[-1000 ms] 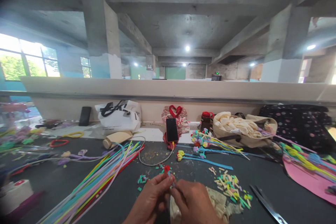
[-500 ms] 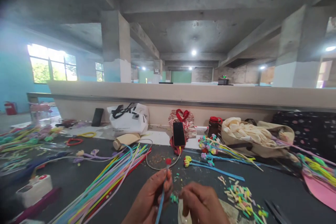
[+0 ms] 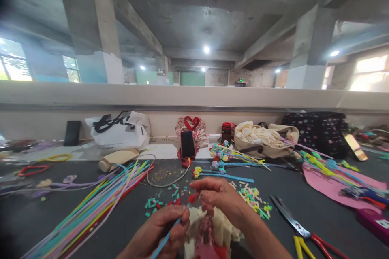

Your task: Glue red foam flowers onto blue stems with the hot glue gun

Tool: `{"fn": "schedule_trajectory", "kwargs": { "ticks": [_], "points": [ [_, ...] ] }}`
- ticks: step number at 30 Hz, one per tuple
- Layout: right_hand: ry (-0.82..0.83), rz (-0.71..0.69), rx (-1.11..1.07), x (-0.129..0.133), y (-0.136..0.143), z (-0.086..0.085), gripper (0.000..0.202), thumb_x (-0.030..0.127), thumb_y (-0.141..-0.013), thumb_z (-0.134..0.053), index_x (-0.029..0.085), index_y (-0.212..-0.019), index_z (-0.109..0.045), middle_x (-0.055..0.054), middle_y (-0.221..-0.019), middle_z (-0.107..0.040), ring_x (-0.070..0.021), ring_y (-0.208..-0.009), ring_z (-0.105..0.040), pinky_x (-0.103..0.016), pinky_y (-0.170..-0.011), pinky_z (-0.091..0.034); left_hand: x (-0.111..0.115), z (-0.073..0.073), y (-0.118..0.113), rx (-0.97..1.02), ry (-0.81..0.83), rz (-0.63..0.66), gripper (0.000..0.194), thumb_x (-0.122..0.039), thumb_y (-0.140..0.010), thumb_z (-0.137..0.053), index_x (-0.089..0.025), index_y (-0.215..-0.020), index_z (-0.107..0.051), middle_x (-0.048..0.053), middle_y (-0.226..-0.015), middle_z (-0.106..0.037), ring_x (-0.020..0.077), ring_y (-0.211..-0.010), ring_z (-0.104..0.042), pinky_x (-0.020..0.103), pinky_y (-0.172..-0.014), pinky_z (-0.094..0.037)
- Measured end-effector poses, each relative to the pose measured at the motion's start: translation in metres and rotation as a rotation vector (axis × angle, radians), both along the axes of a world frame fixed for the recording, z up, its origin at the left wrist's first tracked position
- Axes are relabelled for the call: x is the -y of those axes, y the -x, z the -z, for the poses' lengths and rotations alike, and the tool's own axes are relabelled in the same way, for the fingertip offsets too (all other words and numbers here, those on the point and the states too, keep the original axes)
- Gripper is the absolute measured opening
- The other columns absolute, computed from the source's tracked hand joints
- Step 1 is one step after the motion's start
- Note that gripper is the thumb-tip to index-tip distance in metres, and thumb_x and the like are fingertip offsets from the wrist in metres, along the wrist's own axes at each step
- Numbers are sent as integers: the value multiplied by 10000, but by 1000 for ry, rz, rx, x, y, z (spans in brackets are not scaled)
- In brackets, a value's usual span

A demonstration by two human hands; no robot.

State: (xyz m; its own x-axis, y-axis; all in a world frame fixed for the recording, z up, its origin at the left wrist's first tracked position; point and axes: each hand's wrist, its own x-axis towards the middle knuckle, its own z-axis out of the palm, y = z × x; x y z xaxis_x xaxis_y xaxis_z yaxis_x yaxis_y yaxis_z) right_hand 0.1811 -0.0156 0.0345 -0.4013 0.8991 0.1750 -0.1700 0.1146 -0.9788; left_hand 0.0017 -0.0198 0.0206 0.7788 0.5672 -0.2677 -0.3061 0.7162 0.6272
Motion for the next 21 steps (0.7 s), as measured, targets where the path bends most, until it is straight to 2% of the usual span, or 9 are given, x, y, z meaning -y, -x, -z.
{"fn": "schedule_trajectory", "kwargs": {
  "ticks": [4,7,13,21],
  "points": [
    [-10,-4,50,2,-1,1,315,247,-608,-681,174,-914,-680,4,-716,-618,-46,-494,-471,-147,-448,-351,10,-4,-2,1,20,-41,148,-231,-687,-535,-112,-599,-544,-45,-362,-406,5,-252,-261,125,-271,-93],
    [-42,14,82,3,0,0,258,240,-628,-676,182,-879,-693,15,-699,-600,-53,-518,-488,-144,-454,-368,14,-5,-4,-16,9,-60,158,-214,-698,-520,-105,-589,-552,-43,-352,-400,4,-251,-273,121,-272,-103],
    [-104,5,90,0,1,4,169,243,-644,-686,160,-790,-707,29,-614,-556,-45,-439,-482,-142,-396,-359,10,0,-5,-28,28,-62,180,-220,-712,-490,-103,-587,-545,-37,-357,-433,11,-241,-280,122,-266,-108],
    [-64,-10,-14,-1,4,10,125,241,-652,-693,146,-732,-679,48,-478,-553,-45,-370,-479,-142,-377,-339,12,-2,-5,44,12,-57,174,-202,-720,-488,-91,-601,-549,-26,-384,-460,16,-261,-329,120,-272,-144]
  ]
}}
